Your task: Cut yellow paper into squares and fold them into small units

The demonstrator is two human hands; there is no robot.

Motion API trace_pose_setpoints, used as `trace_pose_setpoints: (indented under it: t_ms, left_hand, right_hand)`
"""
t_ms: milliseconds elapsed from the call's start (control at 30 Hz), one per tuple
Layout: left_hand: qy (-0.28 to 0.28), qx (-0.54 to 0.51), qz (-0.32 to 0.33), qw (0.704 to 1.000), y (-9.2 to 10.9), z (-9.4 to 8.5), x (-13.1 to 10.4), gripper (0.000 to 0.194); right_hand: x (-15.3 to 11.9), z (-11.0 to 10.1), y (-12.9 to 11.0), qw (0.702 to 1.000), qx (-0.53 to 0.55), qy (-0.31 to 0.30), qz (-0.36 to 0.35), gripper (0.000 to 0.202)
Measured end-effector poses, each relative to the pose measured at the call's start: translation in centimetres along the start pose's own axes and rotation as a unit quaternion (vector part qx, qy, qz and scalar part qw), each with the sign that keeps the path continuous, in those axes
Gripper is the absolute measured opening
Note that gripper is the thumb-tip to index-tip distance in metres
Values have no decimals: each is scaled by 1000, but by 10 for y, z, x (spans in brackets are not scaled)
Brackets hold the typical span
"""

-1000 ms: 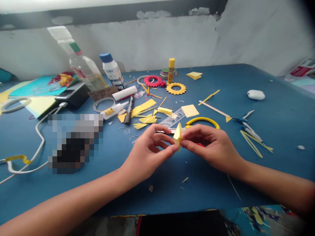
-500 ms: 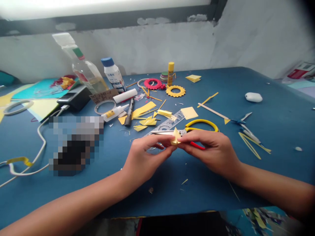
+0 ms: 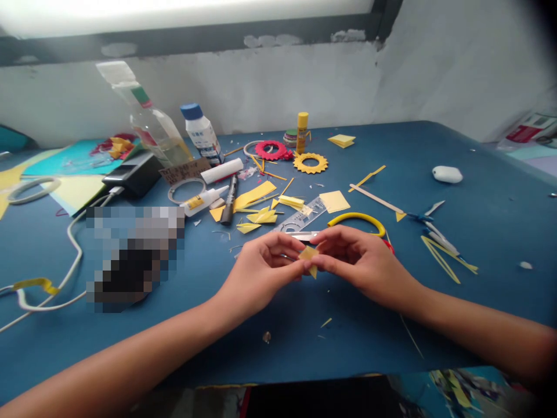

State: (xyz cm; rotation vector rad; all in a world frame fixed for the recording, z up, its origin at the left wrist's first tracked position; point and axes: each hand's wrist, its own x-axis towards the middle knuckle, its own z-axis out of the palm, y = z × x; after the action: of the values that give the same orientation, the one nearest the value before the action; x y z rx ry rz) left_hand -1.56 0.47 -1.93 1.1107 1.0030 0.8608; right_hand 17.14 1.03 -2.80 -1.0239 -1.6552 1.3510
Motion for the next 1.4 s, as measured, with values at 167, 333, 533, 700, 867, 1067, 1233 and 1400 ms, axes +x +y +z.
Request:
trace_pose_setpoints:
  t_ms: [167,333,533,700,867,1067,1233,1400]
  left_hand:
    - [-9,-54,-5,999,1,-2,1,25]
    - [-61,-44,23,997,1,-4,1,28]
    - [-10,7,47,999,0,-3,1,15]
    - [12,68,90,994,-1,-5,2,14]
    - [26,93,80,992,-2,-5,1,20]
    - [37,250,160,954,-4,-5,0,14]
    - [34,304,228,924,-2,-7,-2,7]
    - [70,270,212,936,-2,-7,-3,6]
  right_hand:
    - [4,-1,2,993,111,-18,44,25]
    - [5,-1,0,991,116,-21,57,15]
    - [1,0,-4,999,-4,-41,-3,17]
    - [-1,-1,-2,979,-165,-1,-119,17]
    - [0,-4,2,950,-251,9,-187,15]
    - [1,-6,5,937,-287,-8,-199,13]
    - [2,-8,7,920,-316,-3,-232,14]
    - [3,-10,5,930,-295,-9,-219,15]
